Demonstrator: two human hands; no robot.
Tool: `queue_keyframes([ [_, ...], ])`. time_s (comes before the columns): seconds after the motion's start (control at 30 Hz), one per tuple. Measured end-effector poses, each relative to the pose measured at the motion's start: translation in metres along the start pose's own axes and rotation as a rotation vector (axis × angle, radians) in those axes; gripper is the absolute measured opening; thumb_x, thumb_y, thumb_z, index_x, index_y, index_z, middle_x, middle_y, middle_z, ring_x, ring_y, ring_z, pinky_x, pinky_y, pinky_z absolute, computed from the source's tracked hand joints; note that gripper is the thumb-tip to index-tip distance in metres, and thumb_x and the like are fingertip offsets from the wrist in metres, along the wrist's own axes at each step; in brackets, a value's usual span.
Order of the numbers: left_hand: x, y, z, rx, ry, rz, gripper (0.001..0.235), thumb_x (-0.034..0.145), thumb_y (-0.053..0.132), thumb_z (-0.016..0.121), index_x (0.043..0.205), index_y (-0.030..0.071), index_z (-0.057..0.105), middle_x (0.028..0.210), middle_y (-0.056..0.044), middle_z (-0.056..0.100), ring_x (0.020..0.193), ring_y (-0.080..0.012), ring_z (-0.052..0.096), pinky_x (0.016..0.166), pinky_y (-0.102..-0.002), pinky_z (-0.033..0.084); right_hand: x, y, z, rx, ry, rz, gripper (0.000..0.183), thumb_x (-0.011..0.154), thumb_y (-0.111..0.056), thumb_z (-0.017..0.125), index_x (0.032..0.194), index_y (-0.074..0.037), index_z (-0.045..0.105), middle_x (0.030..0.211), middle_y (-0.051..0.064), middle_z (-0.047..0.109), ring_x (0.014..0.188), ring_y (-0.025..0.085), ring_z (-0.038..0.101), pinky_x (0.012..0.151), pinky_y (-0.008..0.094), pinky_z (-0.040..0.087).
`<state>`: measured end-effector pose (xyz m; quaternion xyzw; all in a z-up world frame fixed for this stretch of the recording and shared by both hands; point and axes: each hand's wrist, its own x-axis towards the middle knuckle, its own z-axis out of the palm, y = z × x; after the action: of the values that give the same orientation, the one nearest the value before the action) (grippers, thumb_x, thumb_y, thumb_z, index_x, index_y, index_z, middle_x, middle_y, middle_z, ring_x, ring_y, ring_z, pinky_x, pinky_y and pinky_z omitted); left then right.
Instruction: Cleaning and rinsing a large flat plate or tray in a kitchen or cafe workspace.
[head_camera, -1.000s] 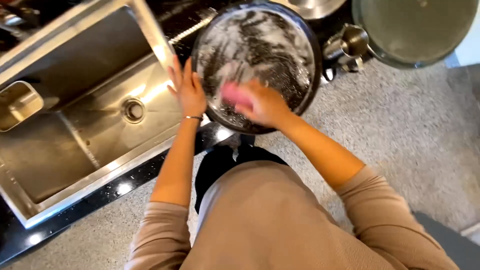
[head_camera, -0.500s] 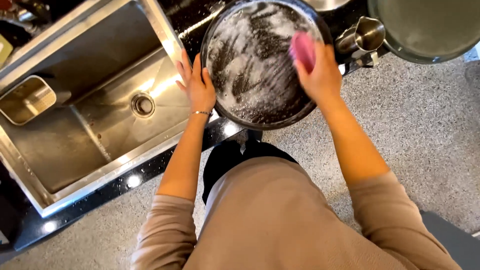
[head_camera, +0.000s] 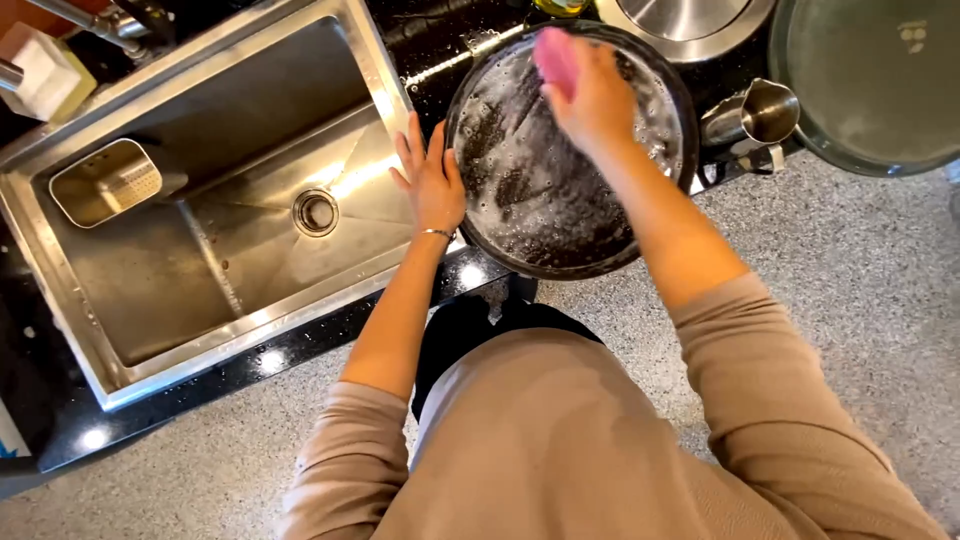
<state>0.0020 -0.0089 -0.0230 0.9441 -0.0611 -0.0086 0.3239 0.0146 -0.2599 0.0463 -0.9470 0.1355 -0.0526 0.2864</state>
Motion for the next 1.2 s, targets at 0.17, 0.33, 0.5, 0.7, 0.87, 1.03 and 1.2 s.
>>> queue_keyframes([
  [0.17, 0.002, 0.007, -0.004, 0.009, -0.025, 0.006, 0.044, 0.108, 0.026, 0.047, 0.152, 0.024, 0.05, 0.172, -0.002, 0.014, 0.159, -0.0396, 0.01, 0.12, -0.072, 0.006, -0.026, -0.03, 0.001, 0.089, -0.321, -0.222, 0.051, 0.097, -0.033, 0.073, 0.14, -0.012, 0.056, 0.127, 0.017, 0.062, 0.109, 0.033, 0.067, 0.091, 0.049, 0.058],
  [0.33, -0.005, 0.002, -0.01, 0.046, -0.063, -0.024, 0.043, 0.109, 0.025, 0.044, 0.152, 0.023, 0.049, 0.173, -0.003, 0.012, 0.159, -0.0399, 0.008, 0.12, -0.073, 0.004, -0.025, 0.023, -0.034, 0.006, -0.09, 0.169, 0.05, 0.1, -0.034, 0.072, 0.14, -0.012, 0.053, 0.132, 0.015, 0.059, 0.111, 0.033, 0.067, 0.091, 0.052, 0.056],
  [0.5, -0.004, -0.003, -0.005, 0.052, -0.044, -0.014, 0.045, 0.108, 0.023, 0.044, 0.153, 0.021, 0.048, 0.173, -0.004, 0.012, 0.158, -0.0419, 0.009, 0.119, -0.074, 0.006, -0.03, 0.041, -0.019, 0.116, 0.119, 0.145, 0.053, 0.095, -0.033, 0.076, 0.139, -0.012, 0.055, 0.127, 0.015, 0.06, 0.108, 0.035, 0.067, 0.09, 0.053, 0.058],
  [0.7, 0.0, 0.007, -0.014, 0.016, -0.08, -0.043, 0.048, 0.106, 0.024, 0.044, 0.154, 0.024, 0.048, 0.172, -0.004, 0.012, 0.158, -0.041, 0.009, 0.118, -0.074, 0.008, -0.076, -0.031, 0.01, 0.039, -0.473, -0.347, 0.042, 0.093, -0.035, 0.078, 0.126, -0.014, 0.062, 0.121, 0.013, 0.063, 0.108, 0.03, 0.066, 0.094, 0.047, 0.057],
  [0.87, 0.005, 0.0, -0.007, 0.01, -0.031, 0.019, 0.045, 0.11, 0.026, 0.044, 0.155, 0.023, 0.047, 0.173, -0.005, 0.012, 0.159, -0.0418, 0.008, 0.121, -0.073, 0.009, -0.08, -0.024, 0.0, -0.01, -0.252, -0.197, 0.055, 0.094, -0.035, 0.078, 0.137, -0.009, 0.056, 0.121, 0.018, 0.062, 0.096, 0.03, 0.066, 0.078, 0.043, 0.059],
  [1.03, 0.003, -0.005, -0.002, -0.024, -0.044, 0.033, 0.045, 0.112, 0.028, 0.044, 0.156, 0.023, 0.047, 0.174, -0.004, 0.011, 0.16, -0.0406, 0.008, 0.123, -0.071, 0.01, -0.092, -0.02, -0.015, -0.022, -0.477, -0.293, 0.044, 0.097, -0.042, 0.074, 0.13, -0.016, 0.061, 0.119, 0.008, 0.067, 0.095, 0.023, 0.069, 0.077, 0.037, 0.06],
  [1.2, 0.004, 0.006, -0.014, 0.009, -0.08, -0.008, 0.044, 0.111, 0.028, 0.045, 0.155, 0.024, 0.048, 0.174, -0.002, 0.012, 0.161, -0.0395, 0.007, 0.122, -0.072, 0.006, -0.15, -0.017, -0.033, 0.058, -0.479, -0.439, 0.058, 0.085, -0.043, 0.076, 0.139, -0.032, 0.06, 0.11, 0.011, 0.065, 0.09, 0.028, 0.065, 0.078, 0.044, 0.057],
])
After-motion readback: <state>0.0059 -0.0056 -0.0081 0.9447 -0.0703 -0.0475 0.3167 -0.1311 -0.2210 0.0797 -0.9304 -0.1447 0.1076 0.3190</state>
